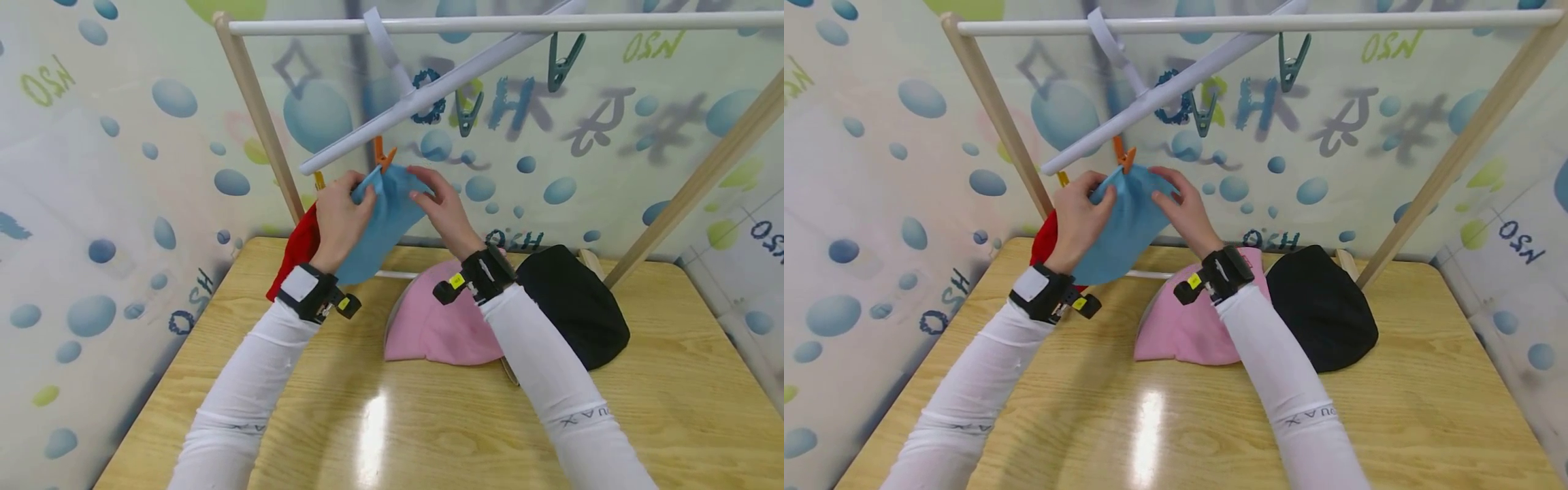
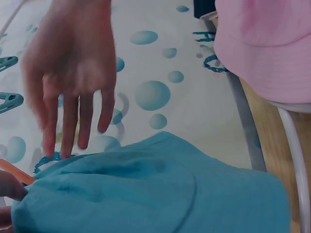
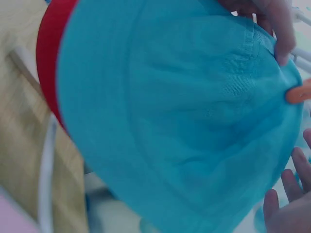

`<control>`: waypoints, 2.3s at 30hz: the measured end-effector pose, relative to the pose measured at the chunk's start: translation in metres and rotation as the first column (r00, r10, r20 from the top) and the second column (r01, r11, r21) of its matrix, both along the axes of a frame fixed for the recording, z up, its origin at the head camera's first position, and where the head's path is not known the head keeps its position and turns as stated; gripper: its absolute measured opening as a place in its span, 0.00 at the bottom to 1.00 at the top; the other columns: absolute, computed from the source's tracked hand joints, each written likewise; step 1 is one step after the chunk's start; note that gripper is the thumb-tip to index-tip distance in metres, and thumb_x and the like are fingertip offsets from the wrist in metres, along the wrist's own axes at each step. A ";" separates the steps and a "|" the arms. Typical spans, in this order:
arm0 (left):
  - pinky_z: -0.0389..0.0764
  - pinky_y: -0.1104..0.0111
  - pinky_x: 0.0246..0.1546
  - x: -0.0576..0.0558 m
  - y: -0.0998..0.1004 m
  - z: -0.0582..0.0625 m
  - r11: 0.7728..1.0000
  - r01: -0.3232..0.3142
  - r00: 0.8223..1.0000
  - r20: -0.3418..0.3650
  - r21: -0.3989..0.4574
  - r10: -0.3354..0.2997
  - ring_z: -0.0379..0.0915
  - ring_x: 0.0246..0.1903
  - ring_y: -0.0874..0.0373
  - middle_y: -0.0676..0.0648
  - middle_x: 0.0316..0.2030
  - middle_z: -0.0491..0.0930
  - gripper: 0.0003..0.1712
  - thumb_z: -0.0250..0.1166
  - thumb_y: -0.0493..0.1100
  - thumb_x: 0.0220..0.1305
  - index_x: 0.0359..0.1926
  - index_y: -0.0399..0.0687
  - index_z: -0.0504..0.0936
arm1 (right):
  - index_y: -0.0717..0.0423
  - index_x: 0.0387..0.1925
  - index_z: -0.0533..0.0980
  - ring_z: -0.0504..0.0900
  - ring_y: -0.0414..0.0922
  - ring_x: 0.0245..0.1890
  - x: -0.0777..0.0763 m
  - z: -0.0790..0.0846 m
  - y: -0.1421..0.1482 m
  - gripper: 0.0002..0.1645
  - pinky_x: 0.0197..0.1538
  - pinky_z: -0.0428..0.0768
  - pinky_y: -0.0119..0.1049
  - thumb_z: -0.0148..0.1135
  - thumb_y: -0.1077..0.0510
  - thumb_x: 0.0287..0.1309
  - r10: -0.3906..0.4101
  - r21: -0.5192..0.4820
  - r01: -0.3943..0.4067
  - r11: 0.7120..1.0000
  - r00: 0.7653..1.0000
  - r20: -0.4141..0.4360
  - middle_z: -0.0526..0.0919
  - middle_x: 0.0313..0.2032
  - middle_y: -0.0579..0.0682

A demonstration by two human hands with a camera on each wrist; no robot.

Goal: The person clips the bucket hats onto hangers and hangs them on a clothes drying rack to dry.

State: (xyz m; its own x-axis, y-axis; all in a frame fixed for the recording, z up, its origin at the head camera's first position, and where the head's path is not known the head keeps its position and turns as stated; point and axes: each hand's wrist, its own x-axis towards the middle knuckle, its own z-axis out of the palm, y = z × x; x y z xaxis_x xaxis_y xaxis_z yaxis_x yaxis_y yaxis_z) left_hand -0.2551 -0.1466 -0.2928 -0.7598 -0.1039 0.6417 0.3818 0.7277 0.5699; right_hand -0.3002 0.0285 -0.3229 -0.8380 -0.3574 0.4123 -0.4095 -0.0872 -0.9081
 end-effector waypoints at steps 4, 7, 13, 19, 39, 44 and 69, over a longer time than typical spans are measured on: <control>0.76 0.57 0.28 0.002 -0.001 -0.009 0.999 -0.024 0.999 0.023 -0.031 0.025 0.73 0.26 0.51 0.42 0.26 0.80 0.12 0.55 0.45 0.61 0.36 0.40 0.79 | 0.59 0.63 0.61 0.56 0.46 0.66 0.017 -0.026 0.023 0.25 0.68 0.55 0.47 0.47 0.62 0.65 0.017 -0.030 -0.014 0.999 0.995 0.100 0.61 0.65 0.59; 0.71 0.60 0.22 0.004 -0.005 -0.016 0.999 -0.035 0.998 0.040 -0.040 0.037 0.69 0.22 0.51 0.42 0.20 0.73 0.14 0.55 0.47 0.62 0.32 0.39 0.77 | 0.61 0.62 0.61 0.57 0.50 0.66 0.032 -0.044 0.039 0.25 0.67 0.55 0.51 0.47 0.62 0.65 0.028 -0.027 -0.024 0.999 0.985 0.173 0.61 0.65 0.61; 0.70 0.63 0.21 0.009 -0.013 -0.026 0.999 -0.031 0.997 0.064 -0.007 0.032 0.68 0.22 0.51 0.42 0.20 0.72 0.18 0.55 0.52 0.62 0.34 0.39 0.78 | 0.64 0.60 0.63 0.62 0.52 0.63 0.053 -0.074 0.069 0.22 0.66 0.56 0.52 0.46 0.64 0.65 -0.003 0.006 0.001 1.000 0.967 0.255 0.64 0.62 0.63; 0.78 0.57 0.30 0.015 -0.025 -0.032 0.996 0.047 0.995 0.091 -0.074 -0.040 0.73 0.28 0.50 0.40 0.29 0.78 0.20 0.59 0.52 0.60 0.42 0.38 0.76 | 0.65 0.58 0.64 0.64 0.54 0.61 0.070 -0.093 0.093 0.21 0.65 0.58 0.52 0.47 0.63 0.65 -0.023 0.038 0.013 0.999 0.965 0.262 0.66 0.60 0.63; 0.75 0.46 0.47 0.077 -0.063 -0.091 0.971 0.131 0.947 0.314 -0.198 -0.063 0.73 0.45 0.41 0.34 0.49 0.75 0.30 0.63 0.41 0.57 0.58 0.36 0.63 | 0.63 0.59 0.64 0.66 0.42 0.58 0.121 -0.097 0.187 0.22 0.64 0.60 0.35 0.47 0.59 0.66 -0.138 0.117 0.111 0.987 0.957 0.255 0.72 0.56 0.48; 0.77 0.48 0.42 0.087 -0.067 -0.119 0.979 0.095 0.945 0.325 -0.183 -0.031 0.74 0.42 0.41 0.33 0.43 0.76 0.24 0.63 0.38 0.56 0.52 0.33 0.68 | 0.68 0.58 0.62 0.68 0.42 0.57 0.134 -0.099 0.208 0.21 0.57 0.65 0.22 0.45 0.62 0.67 -0.145 0.080 0.131 0.988 0.965 0.219 0.73 0.54 0.46; 0.63 0.51 0.61 0.094 0.070 -0.173 0.733 0.632 0.741 0.473 -0.252 -0.476 0.60 0.60 0.43 0.34 0.61 0.65 0.34 0.67 0.44 0.50 0.59 0.42 0.68 | 0.68 0.56 0.64 0.69 0.41 0.55 0.150 -0.081 0.216 0.19 0.57 0.65 0.21 0.45 0.62 0.67 -0.158 0.146 0.134 0.980 0.974 0.165 0.75 0.52 0.44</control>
